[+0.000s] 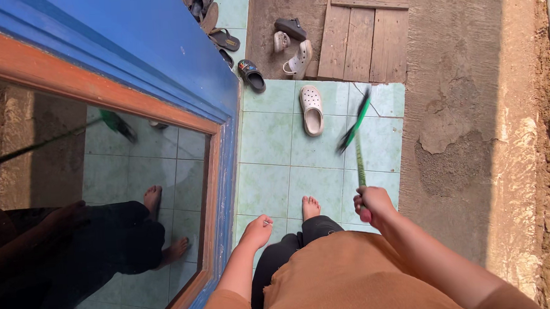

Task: The person sweeps a tiled floor using a green broom and a dustpan. They gather debris into the dustpan near a doorway, then continue sweeping the area outside the door, moving around several pairs of shoes and a bucket.

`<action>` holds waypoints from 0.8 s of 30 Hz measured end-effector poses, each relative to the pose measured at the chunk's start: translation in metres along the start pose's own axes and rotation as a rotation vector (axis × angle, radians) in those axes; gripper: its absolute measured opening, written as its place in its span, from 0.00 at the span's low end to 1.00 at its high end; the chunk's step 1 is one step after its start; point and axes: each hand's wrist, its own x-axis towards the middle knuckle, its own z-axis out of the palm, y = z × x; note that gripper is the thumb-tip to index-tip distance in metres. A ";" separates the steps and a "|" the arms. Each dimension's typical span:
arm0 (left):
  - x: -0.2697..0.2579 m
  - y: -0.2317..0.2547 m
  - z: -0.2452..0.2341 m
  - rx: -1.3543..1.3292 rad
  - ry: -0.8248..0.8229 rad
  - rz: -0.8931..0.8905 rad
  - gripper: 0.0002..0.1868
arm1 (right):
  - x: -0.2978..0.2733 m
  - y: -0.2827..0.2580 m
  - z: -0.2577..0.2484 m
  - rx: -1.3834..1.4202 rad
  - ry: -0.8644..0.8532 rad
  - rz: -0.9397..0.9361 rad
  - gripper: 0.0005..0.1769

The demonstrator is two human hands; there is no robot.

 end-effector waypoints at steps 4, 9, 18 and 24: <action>-0.001 0.004 -0.008 0.093 0.084 0.095 0.14 | 0.064 -0.008 0.044 0.120 -0.239 0.111 0.07; 0.016 -0.006 -0.026 0.115 0.099 0.102 0.13 | 0.135 -0.047 0.135 0.207 -0.382 0.144 0.08; 0.077 0.008 -0.085 0.264 0.043 0.124 0.13 | 0.044 -0.126 0.120 -0.576 -0.199 -0.207 0.09; 0.126 0.058 -0.157 0.298 0.027 0.160 0.14 | 0.033 -0.142 0.179 -0.583 -0.260 -0.038 0.11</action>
